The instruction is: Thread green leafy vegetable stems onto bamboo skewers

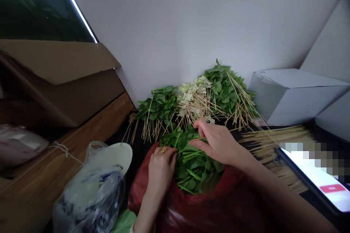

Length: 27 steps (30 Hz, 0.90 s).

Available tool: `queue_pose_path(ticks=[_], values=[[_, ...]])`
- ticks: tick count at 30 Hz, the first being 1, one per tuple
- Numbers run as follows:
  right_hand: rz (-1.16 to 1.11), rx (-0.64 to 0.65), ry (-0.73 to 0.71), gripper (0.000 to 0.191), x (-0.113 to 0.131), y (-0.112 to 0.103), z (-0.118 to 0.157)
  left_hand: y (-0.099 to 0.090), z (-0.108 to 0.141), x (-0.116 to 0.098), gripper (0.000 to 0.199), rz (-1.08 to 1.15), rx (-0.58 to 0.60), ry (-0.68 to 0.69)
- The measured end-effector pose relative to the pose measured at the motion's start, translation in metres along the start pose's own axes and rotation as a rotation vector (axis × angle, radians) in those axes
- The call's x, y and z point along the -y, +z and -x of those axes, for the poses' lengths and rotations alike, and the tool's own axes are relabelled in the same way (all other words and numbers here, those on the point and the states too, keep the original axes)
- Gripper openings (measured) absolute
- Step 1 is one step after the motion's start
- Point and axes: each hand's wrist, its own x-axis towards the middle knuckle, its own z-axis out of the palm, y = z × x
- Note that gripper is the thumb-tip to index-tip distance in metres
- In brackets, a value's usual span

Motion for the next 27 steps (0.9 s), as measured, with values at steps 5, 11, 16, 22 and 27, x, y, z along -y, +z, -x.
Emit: queue_pose_path(ticks=[5,11,16,22,27], values=[[0.023,0.191,0.056,0.046,-0.024,0.052,-0.001,-0.002,-0.008,0.006,0.017,0.12,0.172,-0.098],[-0.019,0.262,0.063,0.03,-0.047,0.095,0.0,-0.014,-0.054,0.008,0.009,0.342,0.201,-0.167],[-0.019,0.205,0.104,0.03,-0.058,0.104,0.001,0.025,-0.071,0.005,0.025,0.657,0.065,-0.292],[-0.012,0.095,0.091,0.021,-0.065,0.11,0.005,0.043,-0.052,0.022,0.03,1.062,0.071,-0.388],[-0.016,-0.033,0.03,0.024,-0.068,0.113,0.005,0.048,-0.051,0.035,0.022,1.309,-0.038,-0.461]])
